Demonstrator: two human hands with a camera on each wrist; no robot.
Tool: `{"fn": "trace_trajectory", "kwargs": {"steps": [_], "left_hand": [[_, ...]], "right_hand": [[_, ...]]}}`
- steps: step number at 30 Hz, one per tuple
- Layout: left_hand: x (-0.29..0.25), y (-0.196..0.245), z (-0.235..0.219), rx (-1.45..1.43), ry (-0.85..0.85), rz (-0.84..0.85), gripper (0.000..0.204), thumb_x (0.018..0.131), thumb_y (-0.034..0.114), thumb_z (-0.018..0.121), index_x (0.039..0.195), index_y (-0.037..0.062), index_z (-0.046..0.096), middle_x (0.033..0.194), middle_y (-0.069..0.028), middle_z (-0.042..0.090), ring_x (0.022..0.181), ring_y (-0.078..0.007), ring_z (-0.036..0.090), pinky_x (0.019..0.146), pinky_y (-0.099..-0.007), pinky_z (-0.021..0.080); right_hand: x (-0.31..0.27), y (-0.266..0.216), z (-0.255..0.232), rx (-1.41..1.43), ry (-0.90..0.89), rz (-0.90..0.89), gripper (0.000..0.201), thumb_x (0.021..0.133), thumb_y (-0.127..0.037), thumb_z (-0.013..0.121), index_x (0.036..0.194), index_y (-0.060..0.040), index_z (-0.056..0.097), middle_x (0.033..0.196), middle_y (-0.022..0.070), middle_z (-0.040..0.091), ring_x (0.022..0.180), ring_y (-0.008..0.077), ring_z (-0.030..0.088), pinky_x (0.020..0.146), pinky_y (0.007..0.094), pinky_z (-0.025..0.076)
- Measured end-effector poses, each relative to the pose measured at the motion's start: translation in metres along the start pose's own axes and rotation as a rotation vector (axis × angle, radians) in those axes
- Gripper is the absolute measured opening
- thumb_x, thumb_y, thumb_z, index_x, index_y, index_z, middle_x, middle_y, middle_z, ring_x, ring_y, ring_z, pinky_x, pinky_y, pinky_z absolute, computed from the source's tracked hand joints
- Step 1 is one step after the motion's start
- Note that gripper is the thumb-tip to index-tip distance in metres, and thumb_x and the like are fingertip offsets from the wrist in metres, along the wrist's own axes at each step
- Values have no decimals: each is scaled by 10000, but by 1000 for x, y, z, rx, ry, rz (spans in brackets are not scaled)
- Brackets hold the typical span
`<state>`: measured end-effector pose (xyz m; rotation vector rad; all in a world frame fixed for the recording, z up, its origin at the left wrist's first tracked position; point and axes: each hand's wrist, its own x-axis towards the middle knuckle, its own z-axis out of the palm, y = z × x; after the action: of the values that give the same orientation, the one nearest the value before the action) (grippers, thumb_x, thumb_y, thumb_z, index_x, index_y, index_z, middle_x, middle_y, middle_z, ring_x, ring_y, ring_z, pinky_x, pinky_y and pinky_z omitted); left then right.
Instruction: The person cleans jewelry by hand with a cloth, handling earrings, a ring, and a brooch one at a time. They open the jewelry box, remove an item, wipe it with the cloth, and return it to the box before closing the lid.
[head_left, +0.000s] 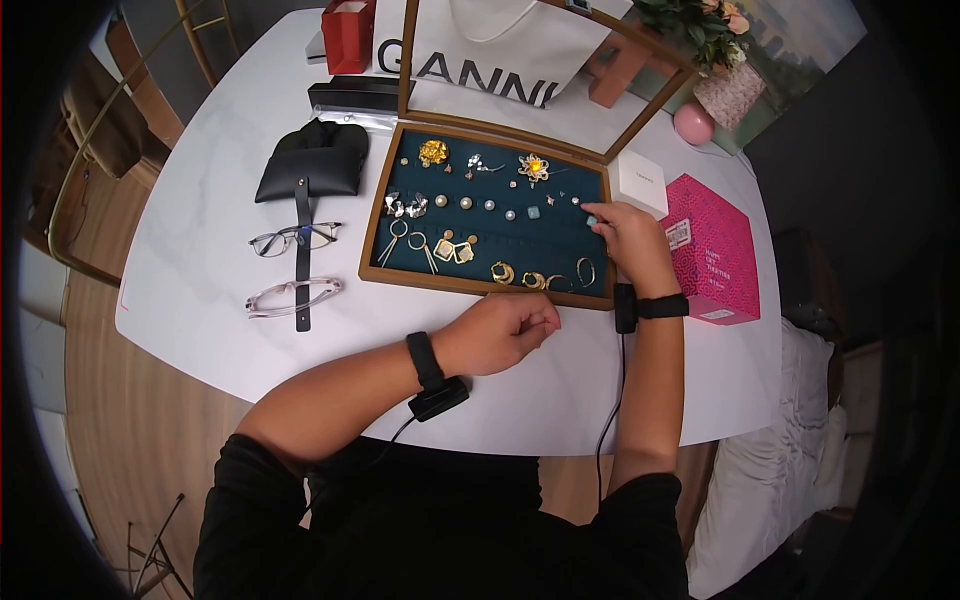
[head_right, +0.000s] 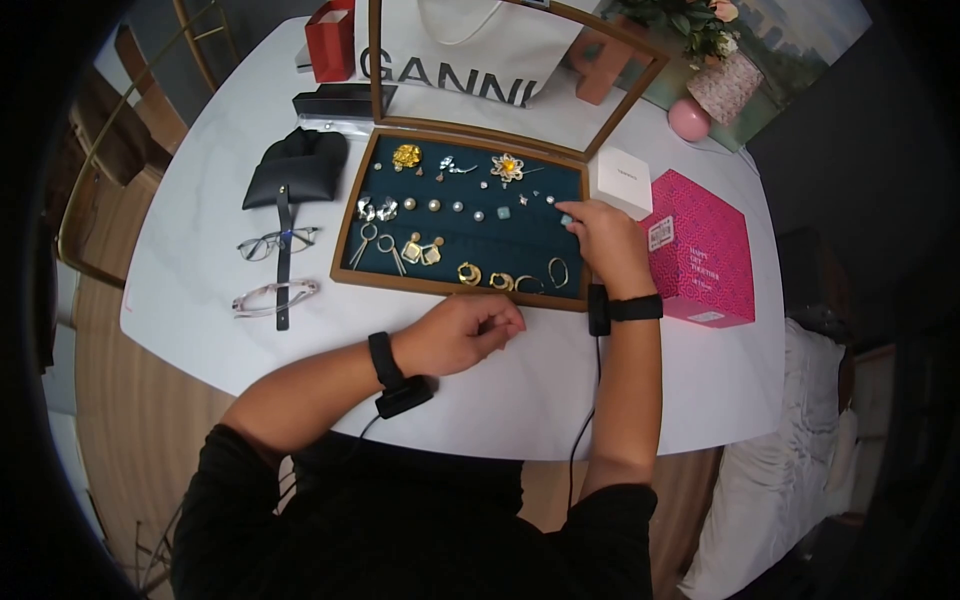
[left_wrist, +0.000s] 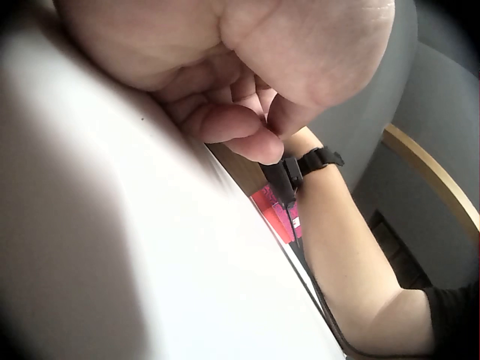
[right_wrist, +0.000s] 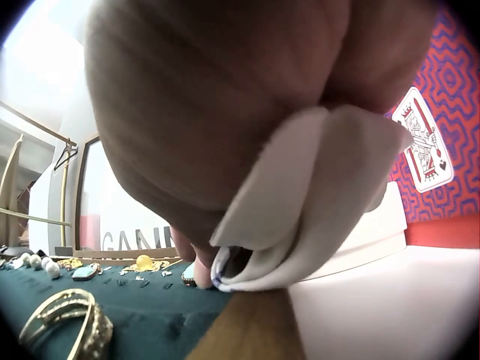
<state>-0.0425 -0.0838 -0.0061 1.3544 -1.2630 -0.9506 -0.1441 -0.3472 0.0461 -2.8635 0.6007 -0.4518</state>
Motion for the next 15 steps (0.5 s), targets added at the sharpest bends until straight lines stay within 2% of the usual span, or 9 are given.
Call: {"fn": "trace_trajectory", "kwargs": {"steps": [1, 7, 15], "left_hand": [[0, -1, 0, -4, 0, 0, 82, 1077, 56, 692, 1145, 23, 723, 896, -31, 740, 812, -122, 689, 773, -293, 553], [0, -2, 0, -16, 0, 1, 83, 1079, 61, 691, 1144, 25, 726, 899, -26, 739, 814, -116, 685, 768, -291, 550], [0, 0, 0, 4, 2, 7, 76, 1082, 73, 690, 1135, 31, 724, 886, -20, 732, 802, -114, 681, 760, -290, 548]], "right_hand": [[0, 2, 1, -33, 6, -52, 240, 938, -117, 807, 1164, -189, 845, 1073, 65, 791, 969, 339, 765, 814, 444, 608], [-1, 1, -6, -43, -107, -63, 242, 972, -114, 764, 1186, -201, 838, 1106, 63, 774, 1004, 338, 750, 842, 441, 601], [0, 2, 0, -23, -51, -33, 156, 989, -113, 745, 1122, -153, 817, 1113, 75, 779, 1017, 342, 756, 854, 436, 603]]}}
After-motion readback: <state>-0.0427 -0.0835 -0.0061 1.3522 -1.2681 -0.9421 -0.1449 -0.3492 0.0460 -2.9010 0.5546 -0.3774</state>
